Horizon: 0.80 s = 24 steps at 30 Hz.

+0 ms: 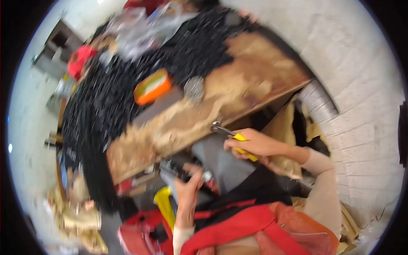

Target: Trimming and assembling bundles of black plastic strips into components using pliers and a guide tool.

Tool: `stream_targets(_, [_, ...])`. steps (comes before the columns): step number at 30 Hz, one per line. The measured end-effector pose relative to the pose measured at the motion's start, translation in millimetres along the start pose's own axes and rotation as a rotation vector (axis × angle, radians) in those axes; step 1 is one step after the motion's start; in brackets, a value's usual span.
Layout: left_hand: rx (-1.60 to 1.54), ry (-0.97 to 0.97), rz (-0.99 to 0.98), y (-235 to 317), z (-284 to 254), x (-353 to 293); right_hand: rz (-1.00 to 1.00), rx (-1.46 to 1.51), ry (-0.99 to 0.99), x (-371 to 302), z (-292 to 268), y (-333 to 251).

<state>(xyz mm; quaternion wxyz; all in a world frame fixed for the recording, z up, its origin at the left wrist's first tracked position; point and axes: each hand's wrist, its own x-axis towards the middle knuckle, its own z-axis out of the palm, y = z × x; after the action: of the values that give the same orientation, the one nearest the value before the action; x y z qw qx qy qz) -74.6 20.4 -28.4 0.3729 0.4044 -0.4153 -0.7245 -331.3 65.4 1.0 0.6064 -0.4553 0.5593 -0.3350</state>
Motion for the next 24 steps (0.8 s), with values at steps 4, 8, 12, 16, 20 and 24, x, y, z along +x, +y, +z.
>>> stream_targets(4, [-0.011, -0.159, 0.092, -2.8, 0.7, 10.8, -0.398, -0.62, 0.204, -26.1, 36.4, 4.5])
stream_targets(8, [-0.081, -0.359, 0.218, -1.6, -8.6, 0.9, -0.591, -0.89, 0.282, -19.7, 60.0, 3.1])
stream_targets(12, [-0.081, -0.355, 0.214, -4.8, -16.0, -10.1, -0.735, -1.01, 0.398, -12.5, 75.3, 11.8])
stream_targets(16, [-0.066, -0.37, 0.2, -2.2, -17.0, -20.0, -0.759, -1.079, 0.435, -11.6, 81.7, 7.0])
stream_targets(20, [-0.05, -0.368, 0.195, -3.2, -21.3, -20.4, -0.805, -1.136, 0.403, -11.6, 75.1, 4.4])
stream_targets(24, [-0.017, -0.411, 0.125, 4.3, -31.5, -18.2, -0.835, -1.27, 0.117, -20.1, 54.7, -21.1])
